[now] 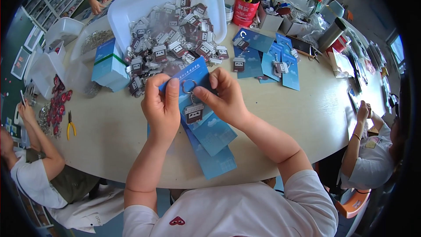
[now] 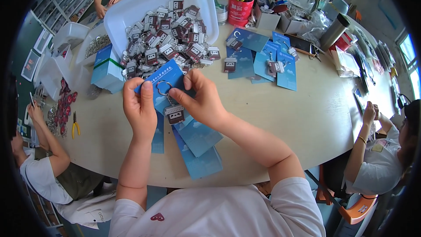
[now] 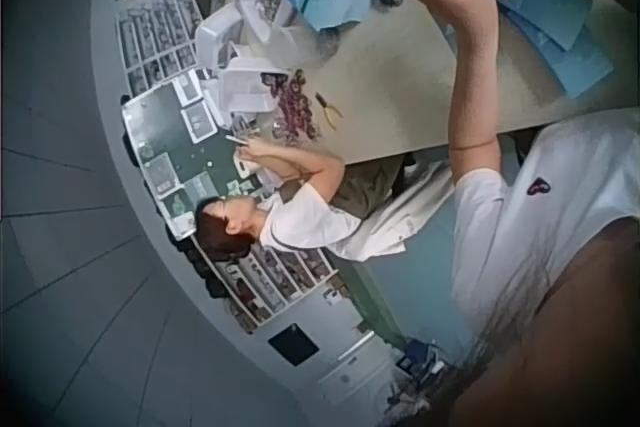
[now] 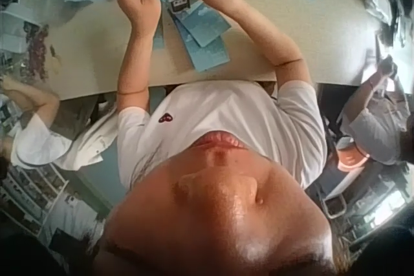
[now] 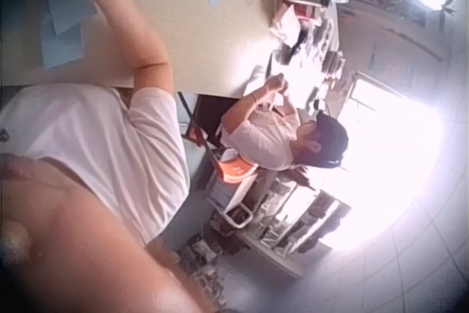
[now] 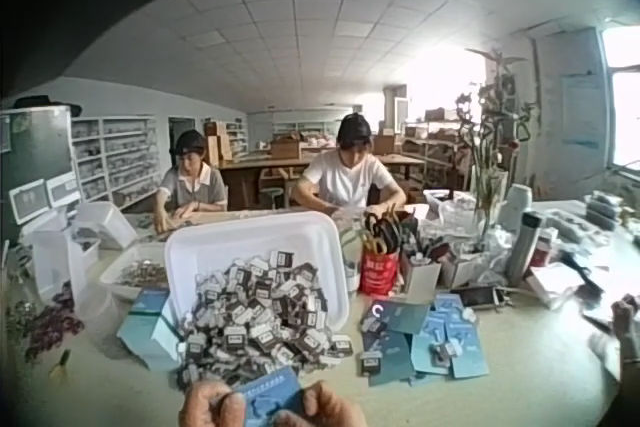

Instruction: The person assembles keychains by hand, attaching keychain rings to cardstock cards.

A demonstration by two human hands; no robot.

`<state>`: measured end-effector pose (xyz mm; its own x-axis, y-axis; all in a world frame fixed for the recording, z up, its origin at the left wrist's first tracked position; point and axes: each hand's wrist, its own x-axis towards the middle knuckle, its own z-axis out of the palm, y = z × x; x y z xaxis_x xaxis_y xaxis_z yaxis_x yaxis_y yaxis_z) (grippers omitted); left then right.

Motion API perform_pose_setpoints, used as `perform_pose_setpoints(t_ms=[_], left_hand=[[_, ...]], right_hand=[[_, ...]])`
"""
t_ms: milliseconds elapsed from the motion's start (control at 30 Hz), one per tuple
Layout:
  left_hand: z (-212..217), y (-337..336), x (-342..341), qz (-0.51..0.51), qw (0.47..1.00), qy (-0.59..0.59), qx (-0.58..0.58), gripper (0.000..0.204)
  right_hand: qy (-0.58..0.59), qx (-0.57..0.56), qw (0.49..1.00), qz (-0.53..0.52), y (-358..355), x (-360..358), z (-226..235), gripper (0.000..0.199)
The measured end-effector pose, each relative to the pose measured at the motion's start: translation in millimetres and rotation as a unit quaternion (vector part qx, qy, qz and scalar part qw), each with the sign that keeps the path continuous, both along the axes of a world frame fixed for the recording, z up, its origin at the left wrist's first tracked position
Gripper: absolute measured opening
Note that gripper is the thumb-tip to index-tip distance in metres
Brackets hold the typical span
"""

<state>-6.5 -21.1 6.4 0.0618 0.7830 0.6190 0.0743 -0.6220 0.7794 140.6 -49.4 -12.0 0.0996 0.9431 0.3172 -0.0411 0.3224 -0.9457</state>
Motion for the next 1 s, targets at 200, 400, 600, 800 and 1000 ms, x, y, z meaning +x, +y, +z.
perform_pose_setpoints(t_ms=[200,400,600,800,1000], left_hand=[[8.4,24.9,-17.9,-0.049,0.883,0.434,-0.172,0.046],[-16.0,38.1,-13.2,-0.002,0.781,0.591,-0.204,0.069],[-40.3,48.9,-22.5,0.023,0.824,0.524,-0.213,0.067],[-52.4,55.2,-13.3,-0.013,0.897,0.365,-0.247,0.05],[-45.3,68.7,-27.2,-0.156,0.932,-0.009,-0.328,0.018]], right_hand=[[0.08,0.055,0.986,-0.139,31.3,89.4,14.3,0.022],[-0.415,0.074,0.718,-0.554,40.7,200.6,-12.8,0.028],[-0.434,-0.082,0.854,-0.275,83.4,122.8,-29.1,0.026],[-0.496,-0.215,0.816,-0.202,120.5,104.1,-59.1,0.037],[-0.043,-0.022,0.99,-0.132,98.0,106.9,-32.1,0.02]])
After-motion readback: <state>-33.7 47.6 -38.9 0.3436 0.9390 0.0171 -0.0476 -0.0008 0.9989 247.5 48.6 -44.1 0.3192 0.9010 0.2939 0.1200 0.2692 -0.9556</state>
